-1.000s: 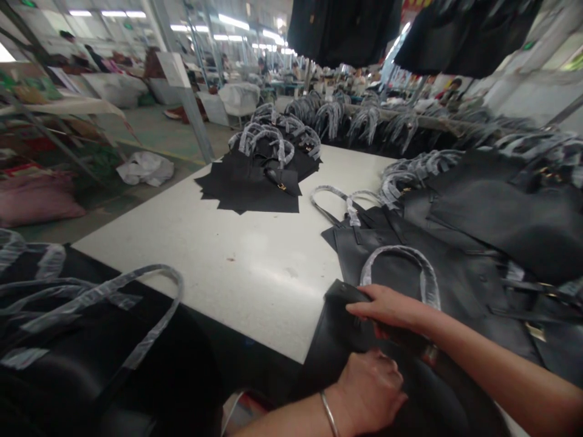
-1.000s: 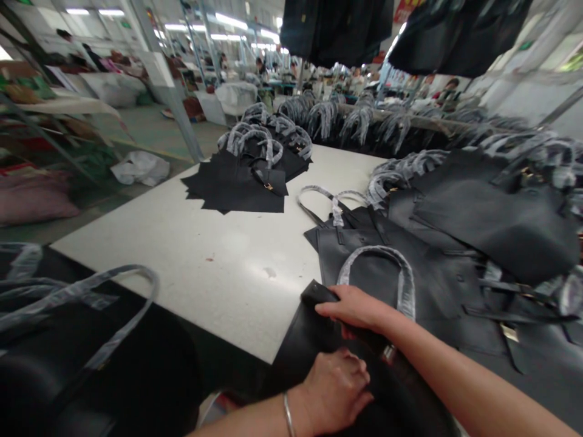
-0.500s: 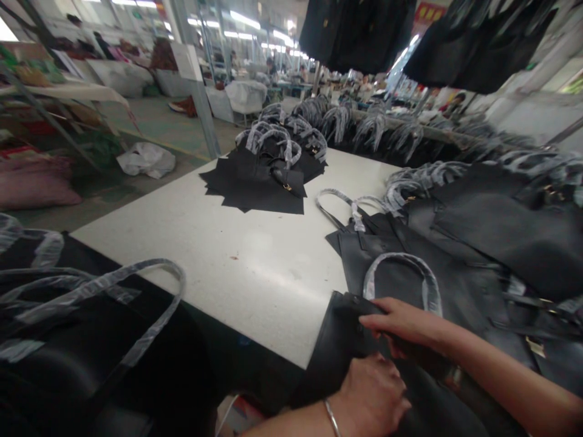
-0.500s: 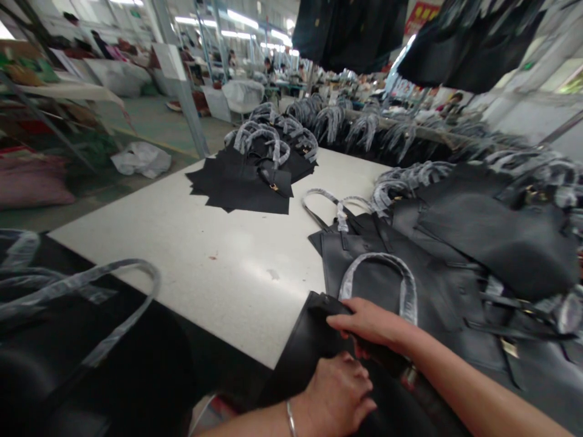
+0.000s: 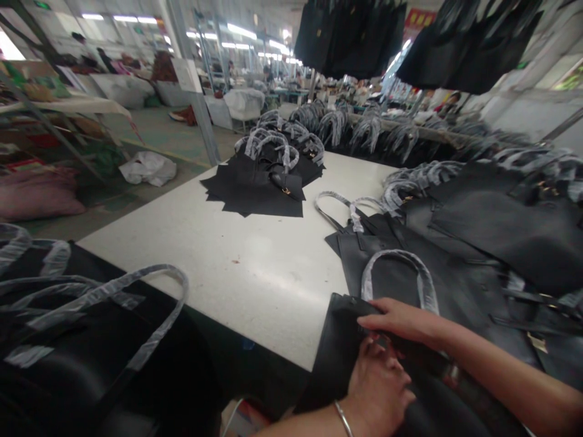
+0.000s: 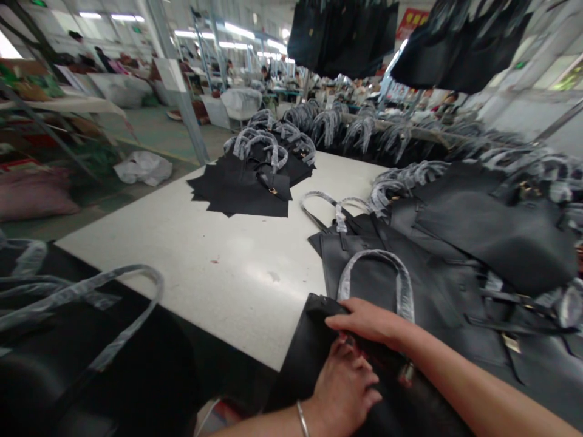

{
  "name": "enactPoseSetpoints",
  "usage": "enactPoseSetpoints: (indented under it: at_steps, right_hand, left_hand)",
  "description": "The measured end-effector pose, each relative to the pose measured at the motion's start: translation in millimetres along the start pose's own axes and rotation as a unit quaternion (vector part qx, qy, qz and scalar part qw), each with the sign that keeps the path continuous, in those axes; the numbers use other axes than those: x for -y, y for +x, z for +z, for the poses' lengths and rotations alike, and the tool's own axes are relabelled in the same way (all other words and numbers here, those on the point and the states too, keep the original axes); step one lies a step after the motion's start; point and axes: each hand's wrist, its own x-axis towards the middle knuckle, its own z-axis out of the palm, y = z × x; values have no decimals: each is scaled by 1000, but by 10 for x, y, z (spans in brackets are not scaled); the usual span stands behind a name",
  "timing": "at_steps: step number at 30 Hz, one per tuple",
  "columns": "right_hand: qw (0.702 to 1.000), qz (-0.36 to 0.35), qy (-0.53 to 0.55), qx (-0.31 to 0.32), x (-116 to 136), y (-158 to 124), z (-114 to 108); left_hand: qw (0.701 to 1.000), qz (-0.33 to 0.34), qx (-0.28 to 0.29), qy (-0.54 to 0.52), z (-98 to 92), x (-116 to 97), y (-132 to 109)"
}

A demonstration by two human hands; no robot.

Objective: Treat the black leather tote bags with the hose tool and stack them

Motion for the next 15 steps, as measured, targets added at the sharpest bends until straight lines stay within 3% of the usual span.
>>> enactPoseSetpoints:
  at_steps: [5, 10, 13, 15]
  right_hand:
    - [999, -34, 5, -37, 138, 187, 23]
    - [998, -29, -4, -57, -13, -69, -120]
    - [998, -27, -3, -65, -256, -317, -156]
    - [998, -18, 1, -65, -420, -434, -137]
  left_hand:
    - [999, -40, 8, -5, 67, -82, 83]
    - [993, -83, -17, -78, 61, -162, 50]
    - [987, -77, -70, -123, -116, 5, -35]
    - [984, -83, -98, -121, -350, 277, -69]
